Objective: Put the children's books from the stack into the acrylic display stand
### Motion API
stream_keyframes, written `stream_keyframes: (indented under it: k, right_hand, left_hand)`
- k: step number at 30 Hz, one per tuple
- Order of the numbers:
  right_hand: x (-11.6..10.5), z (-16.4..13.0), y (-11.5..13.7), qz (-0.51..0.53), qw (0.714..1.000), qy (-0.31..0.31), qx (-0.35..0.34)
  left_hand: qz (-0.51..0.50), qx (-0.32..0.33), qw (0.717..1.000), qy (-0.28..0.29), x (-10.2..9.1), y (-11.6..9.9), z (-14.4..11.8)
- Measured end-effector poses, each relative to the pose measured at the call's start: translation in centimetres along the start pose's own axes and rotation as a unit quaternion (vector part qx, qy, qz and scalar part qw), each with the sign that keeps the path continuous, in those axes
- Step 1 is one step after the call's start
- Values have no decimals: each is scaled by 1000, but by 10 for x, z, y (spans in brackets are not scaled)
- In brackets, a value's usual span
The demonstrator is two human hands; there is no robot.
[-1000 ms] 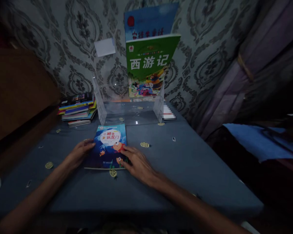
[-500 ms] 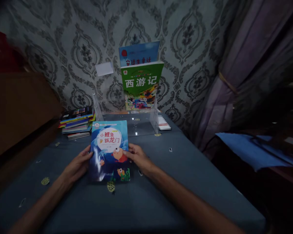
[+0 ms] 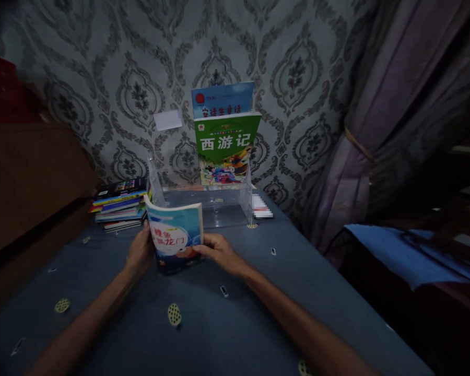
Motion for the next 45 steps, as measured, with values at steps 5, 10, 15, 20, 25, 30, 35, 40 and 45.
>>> stream_keyframes:
  k: [5,10,15,20,25,30,35,40,45]
  right_hand:
    - [7,-3,-2,17,1000,-5,18]
    - [14,-3,8,54,998,8,12]
    - [34,-8,10,177,980,69,62]
    - [71,-31,-3,327,931,38,158]
    - [100,-49,-4,404,884,2,236]
    - [114,-60,-6,461,822,47,331]
    - [108,-75,6,423,800,246,347]
    - [50,-61,4,173,971,39,162]
    - [-5,-50,-21,-120,975,-188,23]
  left_hand:
    - [-51,-36,998,-5,2,3,-2]
    - [-83,-90,993,-3,4,3,-4]
    - [-45,-164,983,65,3,3,-6]
    - [106,-121,982,99,-18,8,8]
    - [219,-90,962,134,-35,17,18]
    - [374,-4,902,218,-29,22,22]
    - [574,156,744,305,-18,19,-6]
    - [604,211,675,367,1,9,-64]
    - [666,235,614,352,13,13,-96]
Point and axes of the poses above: each hand's wrist, its own z-axis towards the middle knuckle, its own x-axis out of the palm, y = z × x, the point moved 1 cm from there along z, towards the middle knuckle, and after that the axes turned 4 degrees about x, right-handed, at the moved point
